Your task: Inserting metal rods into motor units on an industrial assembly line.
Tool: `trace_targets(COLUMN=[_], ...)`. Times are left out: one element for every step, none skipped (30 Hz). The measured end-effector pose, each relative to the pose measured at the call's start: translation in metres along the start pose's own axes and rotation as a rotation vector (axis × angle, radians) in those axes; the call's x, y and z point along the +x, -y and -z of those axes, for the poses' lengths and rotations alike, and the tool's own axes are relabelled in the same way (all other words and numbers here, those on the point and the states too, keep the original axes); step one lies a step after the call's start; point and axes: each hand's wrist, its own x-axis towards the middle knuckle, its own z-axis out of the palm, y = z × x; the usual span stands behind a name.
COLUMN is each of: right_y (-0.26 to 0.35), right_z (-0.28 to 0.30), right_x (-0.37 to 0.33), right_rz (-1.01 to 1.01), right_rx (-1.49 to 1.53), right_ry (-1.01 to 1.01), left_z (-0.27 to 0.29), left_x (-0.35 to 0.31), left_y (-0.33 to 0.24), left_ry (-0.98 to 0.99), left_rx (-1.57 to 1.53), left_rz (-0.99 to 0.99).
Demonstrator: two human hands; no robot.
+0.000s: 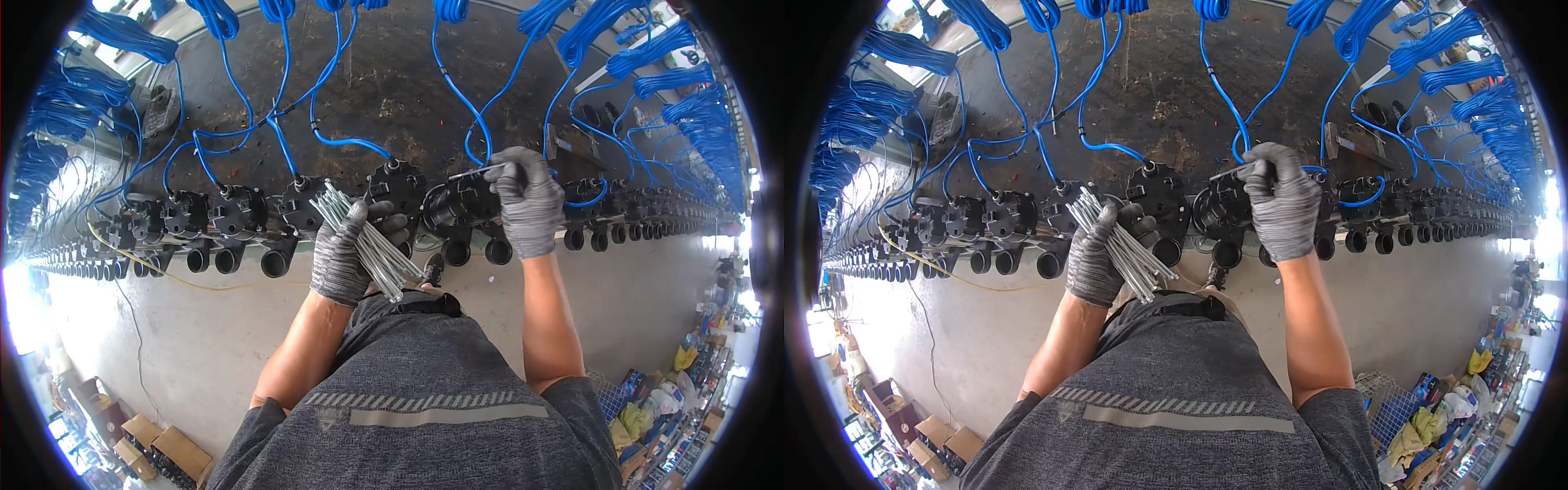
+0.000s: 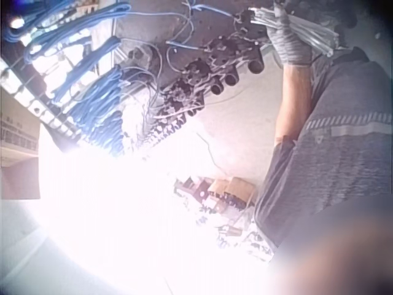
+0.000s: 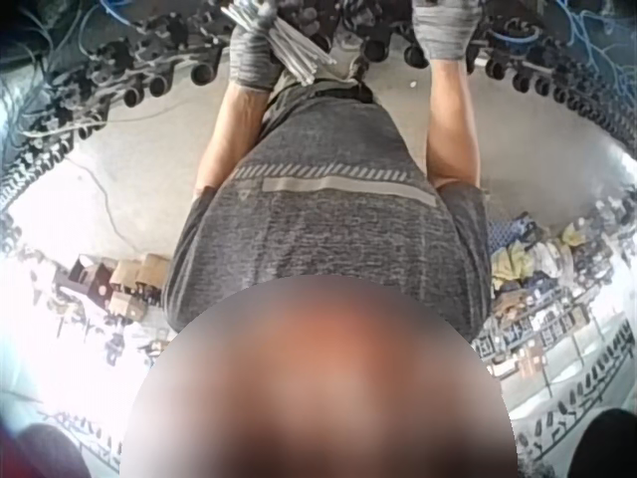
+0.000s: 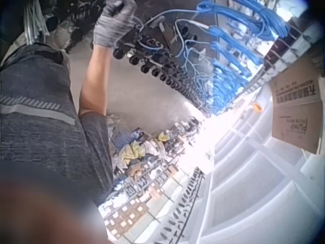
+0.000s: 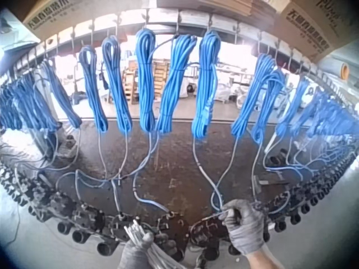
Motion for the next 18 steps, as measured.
trace_targets(right_y=[-0.006, -0.011, -0.015, -0.014, -0.012, -0.009, -0.006, -0.001, 0.001, 0.002, 0.002, 0.002, 0.005, 0.006, 0.008, 0.01, 0.02, 0.034], right_z=[-0.005, -0.008, -0.01, -0.01, -0.009, -0.008, -0.006, -0.006, -0.006, -0.007, -0.008, -0.008, -0.008, -0.009, -0.011, -0.013, -0.013, -0.01], right_x=[-0.001, -0.002, -0.004, -0.002, 0.0, 0.002, 0.004, 0.005, 0.006, 0.008, 0.01, 0.012, 0.015, 0.013, 0.009, 0.003, -0.004, -0.011], right_rz=[0.037, 0.073, 0.059, 0.059, 0.103, 0.147, 0.146, 0.177, 0.209, 0.208, 0.202, 0.195, 0.141, 0.141, 0.229, 0.317, 0.164, 0.008], right_rx=[-0.04, -0.08, -0.065, -0.064, -0.132, -0.201, -0.2, -0.237, -0.274, -0.275, -0.321, -0.366, -0.443, -0.441, -0.448, -0.454, -0.343, -0.231], right_ry=[0.024, 0.047, 0.055, 0.057, 0.085, 0.111, 0.111, 0.157, 0.204, 0.201, 0.277, 0.353, 0.44, 0.44, 0.389, 0.339, 0.474, 0.606], left_z=[0.0, 0.001, 0.003, 0.005, 0.007, 0.007, 0.008, 0.007, 0.006, 0.005, 0.005, 0.004, 0.005, 0.003, 0.001, -0.001, -0.001, -0.001], left_x=[-0.001, 0.0, 0.0, 0.001, 0.001, 0.001, 0.001, 0.0, 0.0, 0.0, 0.001, 0.001, 0.001, 0.001, 0.002, 0.001, 0.002, 0.003], left_y=[0.0, 0.0, 0.0, 0.0, 0.0, 0.0, 0.0, 0.0, 0.001, 0.001, 0.001, 0.001, 0.0, 0.0, 0.0, 0.0, -0.001, -0.002], left_ry=[0.001, 0.002, 0.02, 0.034, 0.033, 0.036, 0.04, 0.041, 0.031, 0.023, 0.025, 0.051, 0.073, 0.071, 0.075, 0.076, 0.102, 0.096], left_rx=[0.004, 0.005, 0.007, 0.007, 0.007, 0.002, -0.001, 0.0, -0.005, -0.01, -0.008, -0.029, -0.049, -0.048, -0.081, -0.115, -0.174, -0.175], left_rz=[-0.005, -0.005, -0.001, 0.001, -0.001, -0.009, -0.015, -0.015, -0.03, -0.045, -0.045, -0.038, -0.034, -0.034, -0.051, -0.069, -0.061, -0.066])
